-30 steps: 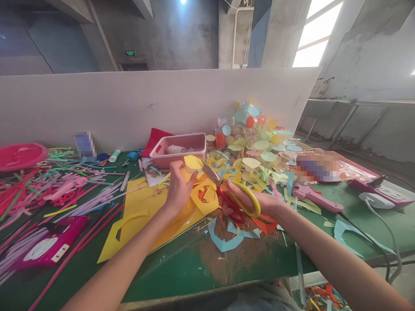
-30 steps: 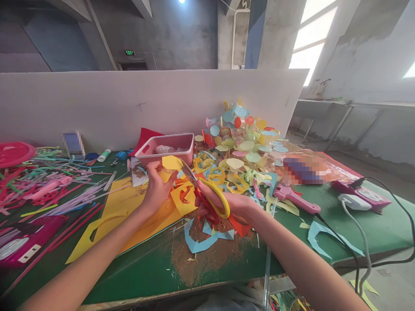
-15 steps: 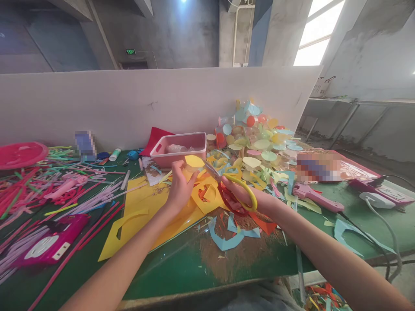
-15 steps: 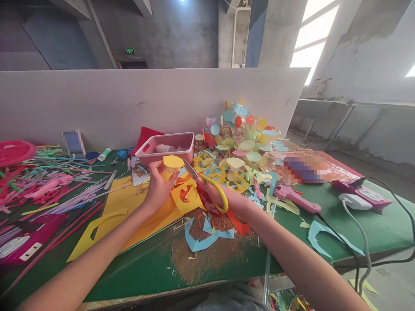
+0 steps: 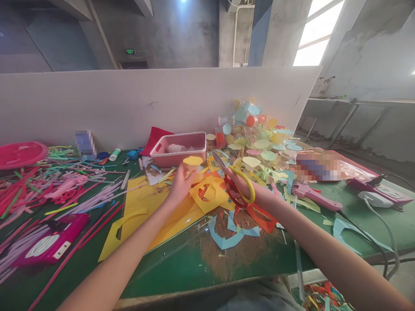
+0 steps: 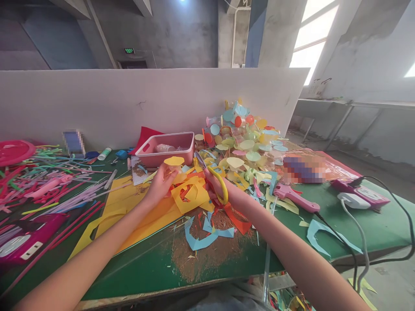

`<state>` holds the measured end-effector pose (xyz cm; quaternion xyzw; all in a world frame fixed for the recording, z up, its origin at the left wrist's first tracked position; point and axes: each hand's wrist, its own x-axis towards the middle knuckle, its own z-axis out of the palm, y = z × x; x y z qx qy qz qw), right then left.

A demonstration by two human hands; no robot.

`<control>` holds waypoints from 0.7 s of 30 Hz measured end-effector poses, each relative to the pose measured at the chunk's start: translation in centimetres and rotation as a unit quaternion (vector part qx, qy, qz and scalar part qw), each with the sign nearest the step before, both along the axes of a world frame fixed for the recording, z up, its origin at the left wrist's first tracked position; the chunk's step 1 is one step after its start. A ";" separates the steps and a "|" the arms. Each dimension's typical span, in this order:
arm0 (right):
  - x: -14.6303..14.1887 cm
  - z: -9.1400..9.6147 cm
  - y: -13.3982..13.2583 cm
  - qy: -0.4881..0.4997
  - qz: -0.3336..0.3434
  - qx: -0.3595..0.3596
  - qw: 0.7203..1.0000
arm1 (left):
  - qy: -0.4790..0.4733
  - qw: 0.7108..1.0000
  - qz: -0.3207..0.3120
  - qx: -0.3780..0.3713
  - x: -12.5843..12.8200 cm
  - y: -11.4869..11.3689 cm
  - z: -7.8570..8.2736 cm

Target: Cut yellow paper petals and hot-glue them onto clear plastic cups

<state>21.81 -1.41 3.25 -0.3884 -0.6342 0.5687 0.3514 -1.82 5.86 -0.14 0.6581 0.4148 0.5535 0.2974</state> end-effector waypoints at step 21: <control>-0.3 0.9 -0.3 -0.026 -0.005 0.011 1.000 | 0.013 0.998 -0.003 -0.059 -0.9 1.4 -2.5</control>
